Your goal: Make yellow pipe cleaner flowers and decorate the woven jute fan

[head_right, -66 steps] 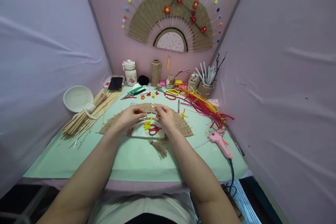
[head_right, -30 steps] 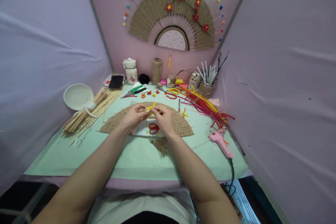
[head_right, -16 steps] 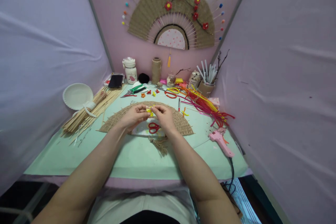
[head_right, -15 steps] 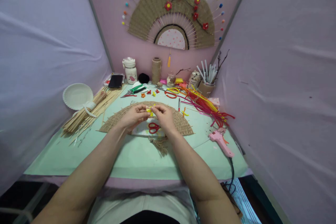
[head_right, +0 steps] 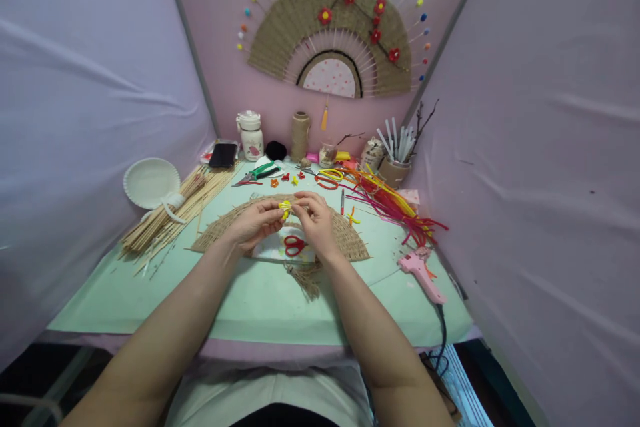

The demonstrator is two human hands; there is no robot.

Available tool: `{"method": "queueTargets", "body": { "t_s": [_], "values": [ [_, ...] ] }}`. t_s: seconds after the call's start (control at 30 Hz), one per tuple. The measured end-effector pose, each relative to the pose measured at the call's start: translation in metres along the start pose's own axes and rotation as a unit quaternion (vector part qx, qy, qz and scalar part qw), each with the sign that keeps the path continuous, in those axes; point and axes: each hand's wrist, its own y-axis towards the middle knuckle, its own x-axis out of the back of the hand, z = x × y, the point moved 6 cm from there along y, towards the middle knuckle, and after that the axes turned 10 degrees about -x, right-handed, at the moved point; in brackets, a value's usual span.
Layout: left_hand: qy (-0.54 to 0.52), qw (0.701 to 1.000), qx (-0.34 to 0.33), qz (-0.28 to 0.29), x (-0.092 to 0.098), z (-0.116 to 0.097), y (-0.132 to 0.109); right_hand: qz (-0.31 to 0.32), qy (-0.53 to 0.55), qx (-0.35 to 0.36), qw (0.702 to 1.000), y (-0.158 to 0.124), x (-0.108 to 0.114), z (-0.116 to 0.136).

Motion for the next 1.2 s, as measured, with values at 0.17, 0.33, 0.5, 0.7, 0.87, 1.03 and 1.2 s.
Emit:
{"method": "queueTargets", "body": {
  "t_s": [0.17, 0.33, 0.5, 0.7, 0.87, 1.03, 1.2],
  "values": [
    [-0.035, 0.999, 0.026, 0.030, -0.003, 0.001, -0.002, 0.001, -0.041, 0.009, 0.999, -0.001, 0.002, 0.004],
    [-0.074, 0.996, 0.035, 0.034, -0.003, 0.003, -0.001, -0.027, -0.028, -0.019, 0.999, -0.001, 0.006, -0.003],
    [-0.113, 0.993, 0.027, 0.031, -0.001, 0.006, 0.002, -0.042, -0.011, -0.032, 0.999, -0.002, 0.006, -0.006],
    [-0.141, 0.990, -0.020, 0.007, -0.001, 0.001, 0.005, -0.045, 0.024, -0.061, 0.997, -0.005, 0.000, -0.009],
    [-0.185, 0.981, -0.052, -0.035, 0.003, 0.004, 0.010, -0.053, 0.052, -0.089, 0.993, -0.008, -0.011, -0.017],
    [-0.232, 0.971, -0.026, -0.049, 0.004, 0.008, 0.011, -0.058, 0.059, -0.096, 0.992, -0.011, -0.016, -0.022],
    [-0.232, 0.972, 0.009, -0.031, 0.003, 0.007, 0.007, -0.069, 0.024, -0.068, 0.995, -0.009, -0.009, -0.016]
  ]
}}
